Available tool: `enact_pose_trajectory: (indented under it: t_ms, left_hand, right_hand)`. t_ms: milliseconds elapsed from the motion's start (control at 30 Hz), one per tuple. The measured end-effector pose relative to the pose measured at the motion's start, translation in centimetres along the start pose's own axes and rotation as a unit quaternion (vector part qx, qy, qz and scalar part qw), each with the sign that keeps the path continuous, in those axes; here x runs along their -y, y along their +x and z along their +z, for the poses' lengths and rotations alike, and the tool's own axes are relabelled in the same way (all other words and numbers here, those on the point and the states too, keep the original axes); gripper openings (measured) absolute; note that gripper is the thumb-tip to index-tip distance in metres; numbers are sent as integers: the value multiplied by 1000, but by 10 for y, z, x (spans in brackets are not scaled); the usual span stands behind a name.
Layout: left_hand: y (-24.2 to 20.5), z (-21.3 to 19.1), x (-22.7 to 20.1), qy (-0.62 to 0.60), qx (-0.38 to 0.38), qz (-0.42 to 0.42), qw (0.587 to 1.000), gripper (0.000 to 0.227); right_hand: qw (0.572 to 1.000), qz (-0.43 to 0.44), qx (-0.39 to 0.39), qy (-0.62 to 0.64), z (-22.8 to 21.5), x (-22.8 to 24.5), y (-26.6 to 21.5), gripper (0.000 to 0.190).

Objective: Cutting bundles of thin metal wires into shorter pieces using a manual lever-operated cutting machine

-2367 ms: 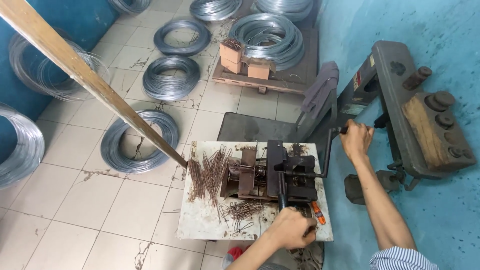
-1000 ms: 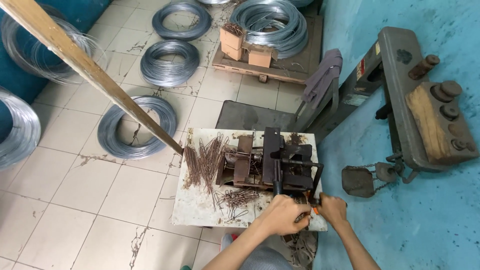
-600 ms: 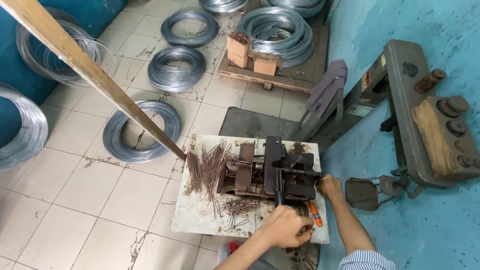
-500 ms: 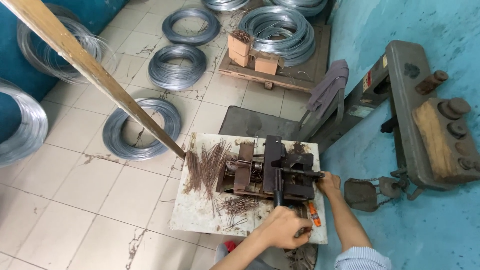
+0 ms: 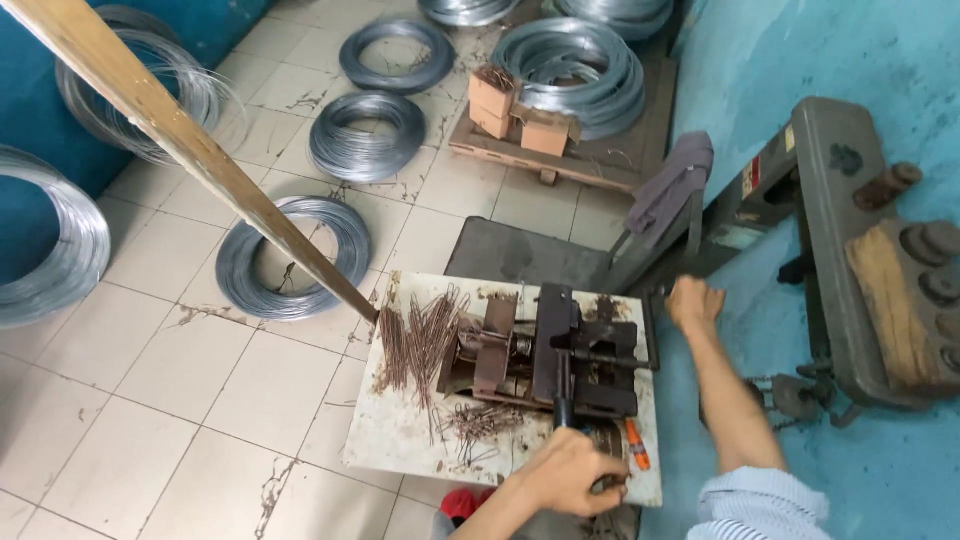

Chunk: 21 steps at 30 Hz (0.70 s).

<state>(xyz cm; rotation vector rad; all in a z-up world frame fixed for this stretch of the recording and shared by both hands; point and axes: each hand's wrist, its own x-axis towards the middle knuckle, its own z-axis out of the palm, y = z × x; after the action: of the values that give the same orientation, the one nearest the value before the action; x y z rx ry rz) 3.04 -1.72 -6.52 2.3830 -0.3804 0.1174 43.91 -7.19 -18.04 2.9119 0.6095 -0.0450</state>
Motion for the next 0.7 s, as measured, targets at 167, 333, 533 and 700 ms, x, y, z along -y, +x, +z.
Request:
enact_pose_trajectory:
  t_ms: [167, 333, 533, 700]
  left_hand:
    - [-7, -3, -7, -37, -5, -4, 999, 28]
    - [-2, -4, -5, -18, 38, -14, 999, 27]
    - [3, 8, 3, -21, 33, -24, 999, 38]
    - [2, 9, 3, -17, -11, 5, 1000, 30]
  right_hand:
    - [998, -30, -9, 47, -21, -17, -16, 20]
    - [996, -32, -53, 60, -43, -27, -27, 23]
    - [983, -62, -149, 82, -79, -34, -38, 22]
    - [948, -97, -291, 89, -91, -56, -67, 31]
